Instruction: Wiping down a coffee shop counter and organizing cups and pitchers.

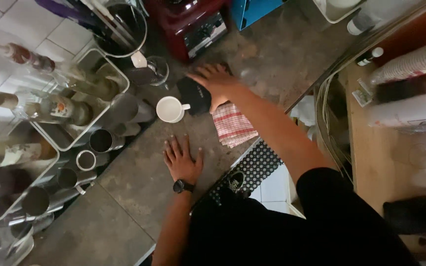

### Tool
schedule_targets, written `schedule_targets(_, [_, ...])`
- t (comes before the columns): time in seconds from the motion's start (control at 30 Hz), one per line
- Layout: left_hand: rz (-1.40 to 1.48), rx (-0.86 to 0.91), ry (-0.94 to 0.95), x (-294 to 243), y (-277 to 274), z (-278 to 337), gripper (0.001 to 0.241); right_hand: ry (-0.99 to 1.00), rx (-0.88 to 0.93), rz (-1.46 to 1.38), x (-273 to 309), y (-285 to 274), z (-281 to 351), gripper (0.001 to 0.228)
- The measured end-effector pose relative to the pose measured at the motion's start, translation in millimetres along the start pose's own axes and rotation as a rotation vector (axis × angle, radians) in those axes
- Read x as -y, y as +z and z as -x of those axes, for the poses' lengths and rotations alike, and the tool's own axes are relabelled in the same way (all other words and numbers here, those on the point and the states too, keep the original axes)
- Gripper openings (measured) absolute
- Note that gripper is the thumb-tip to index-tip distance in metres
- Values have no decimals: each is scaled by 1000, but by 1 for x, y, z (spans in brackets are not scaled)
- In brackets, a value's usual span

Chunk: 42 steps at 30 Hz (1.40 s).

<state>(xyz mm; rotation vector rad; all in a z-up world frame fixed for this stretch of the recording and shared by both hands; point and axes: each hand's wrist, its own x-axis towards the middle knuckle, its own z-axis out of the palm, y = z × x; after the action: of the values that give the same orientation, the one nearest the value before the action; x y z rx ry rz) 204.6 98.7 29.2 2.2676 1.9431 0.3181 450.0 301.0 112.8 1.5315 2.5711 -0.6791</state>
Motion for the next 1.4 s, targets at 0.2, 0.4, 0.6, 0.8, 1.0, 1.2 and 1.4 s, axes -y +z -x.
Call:
schedule_targets(0.2, [47,-15,-11,1,1,0,72,2,31,178,-3,20,-22,144])
schedule_targets(0.4, [16,33,-55,7,8,2,72,14,123,251,0,26,-32,145])
schedule_targets(0.6, [40,92,-63,-4,-13,-3,70,-10,69,161,-7,20,-19,134])
schedule_targets(0.8, [2,240,-70,2,-9,-3,77,117,10,29,-41,6,20,137])
schedule_targets(1.0, [-18,200,-66,-1,-7,-2,75,439,-161,-88,-130,14,70,142])
schedule_targets(1.2, [-77,-67,26,-9,-8,-2,79,897,-287,-163,-220,30,77,143])
schedule_targets(1.4, [-168,-155,68,-15,-8,-5,74,973,-478,-128,-260,43,65,142])
